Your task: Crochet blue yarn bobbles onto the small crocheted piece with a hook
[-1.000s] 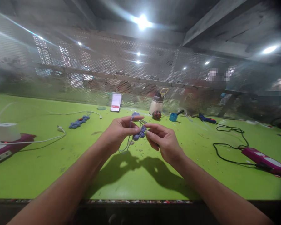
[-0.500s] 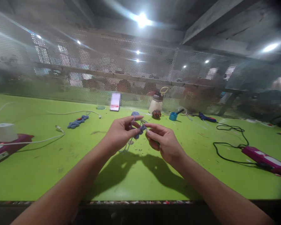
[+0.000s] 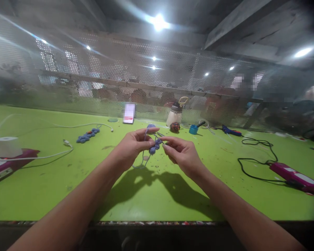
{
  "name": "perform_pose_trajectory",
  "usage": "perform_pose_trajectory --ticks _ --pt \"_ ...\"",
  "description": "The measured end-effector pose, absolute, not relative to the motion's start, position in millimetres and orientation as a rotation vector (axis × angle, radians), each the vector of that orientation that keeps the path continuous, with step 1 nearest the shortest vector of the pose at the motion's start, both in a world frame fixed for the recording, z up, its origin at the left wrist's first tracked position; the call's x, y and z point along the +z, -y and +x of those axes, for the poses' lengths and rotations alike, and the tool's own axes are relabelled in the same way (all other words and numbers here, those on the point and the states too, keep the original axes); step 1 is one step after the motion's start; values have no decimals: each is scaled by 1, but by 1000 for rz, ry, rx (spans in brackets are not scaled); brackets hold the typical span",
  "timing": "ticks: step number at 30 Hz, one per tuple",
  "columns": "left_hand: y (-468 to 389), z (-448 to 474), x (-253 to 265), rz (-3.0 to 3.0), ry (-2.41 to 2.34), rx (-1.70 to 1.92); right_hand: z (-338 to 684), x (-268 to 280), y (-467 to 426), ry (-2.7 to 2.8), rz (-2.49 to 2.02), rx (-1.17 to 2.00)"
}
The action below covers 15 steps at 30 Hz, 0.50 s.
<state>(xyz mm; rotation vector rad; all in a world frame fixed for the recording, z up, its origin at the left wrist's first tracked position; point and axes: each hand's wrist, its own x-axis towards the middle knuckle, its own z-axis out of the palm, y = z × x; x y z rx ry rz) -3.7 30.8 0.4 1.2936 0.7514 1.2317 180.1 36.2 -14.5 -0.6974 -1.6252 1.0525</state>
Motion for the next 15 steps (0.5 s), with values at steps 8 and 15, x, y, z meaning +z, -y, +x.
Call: perform_pose_trajectory --ticks 8,15 --pt "-31 -4 -1 1258 -714 1196 177 -16 -36 1348 -703 1364" --pt "-31 -4 1 1211 -677 1181 175 -17 -34 1450 -676 1231"
